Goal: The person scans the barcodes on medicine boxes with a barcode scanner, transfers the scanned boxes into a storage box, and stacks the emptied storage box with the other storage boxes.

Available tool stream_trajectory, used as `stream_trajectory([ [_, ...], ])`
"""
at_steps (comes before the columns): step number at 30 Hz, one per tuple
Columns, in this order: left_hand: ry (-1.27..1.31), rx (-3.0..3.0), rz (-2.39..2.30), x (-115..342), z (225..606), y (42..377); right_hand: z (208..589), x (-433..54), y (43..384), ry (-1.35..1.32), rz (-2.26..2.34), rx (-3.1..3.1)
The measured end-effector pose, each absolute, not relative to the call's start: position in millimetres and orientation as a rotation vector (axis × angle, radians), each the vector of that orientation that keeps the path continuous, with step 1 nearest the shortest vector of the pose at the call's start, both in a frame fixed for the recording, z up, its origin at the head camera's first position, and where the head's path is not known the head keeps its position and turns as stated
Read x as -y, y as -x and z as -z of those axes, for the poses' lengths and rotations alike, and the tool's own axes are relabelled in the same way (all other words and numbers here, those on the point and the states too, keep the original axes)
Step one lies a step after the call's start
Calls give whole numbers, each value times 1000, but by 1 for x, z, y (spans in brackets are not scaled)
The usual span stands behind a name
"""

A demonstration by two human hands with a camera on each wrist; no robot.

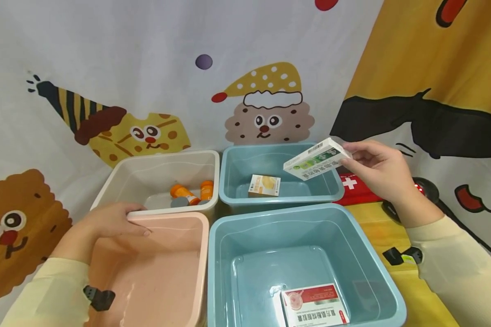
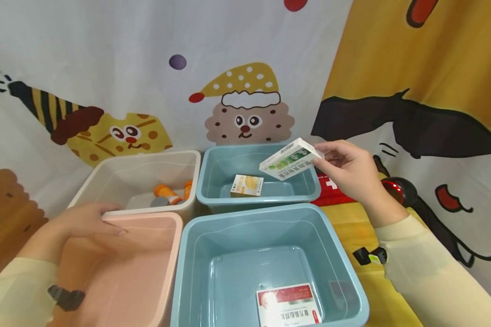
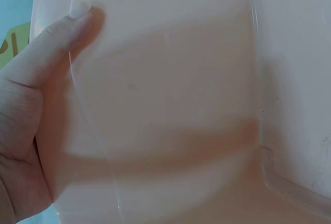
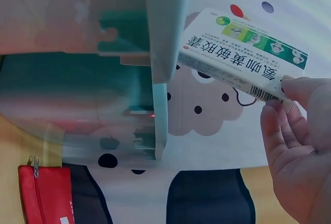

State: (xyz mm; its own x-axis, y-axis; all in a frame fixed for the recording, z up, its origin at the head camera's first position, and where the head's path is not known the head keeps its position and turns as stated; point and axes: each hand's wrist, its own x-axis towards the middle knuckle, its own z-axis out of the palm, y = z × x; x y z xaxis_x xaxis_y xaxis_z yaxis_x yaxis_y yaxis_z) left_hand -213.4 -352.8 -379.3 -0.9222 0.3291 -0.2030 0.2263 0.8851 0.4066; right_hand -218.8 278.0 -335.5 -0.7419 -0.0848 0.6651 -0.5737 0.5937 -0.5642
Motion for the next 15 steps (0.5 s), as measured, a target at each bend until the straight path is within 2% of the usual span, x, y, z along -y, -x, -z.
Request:
stream_trajectory([
  [9,-435,-2788,-548,353,379,214,347,-275,208,-617,-1025,2291],
  [15,-428,-2795,-541,352,379,214,354,-263,195,-824,-1014,2398],
])
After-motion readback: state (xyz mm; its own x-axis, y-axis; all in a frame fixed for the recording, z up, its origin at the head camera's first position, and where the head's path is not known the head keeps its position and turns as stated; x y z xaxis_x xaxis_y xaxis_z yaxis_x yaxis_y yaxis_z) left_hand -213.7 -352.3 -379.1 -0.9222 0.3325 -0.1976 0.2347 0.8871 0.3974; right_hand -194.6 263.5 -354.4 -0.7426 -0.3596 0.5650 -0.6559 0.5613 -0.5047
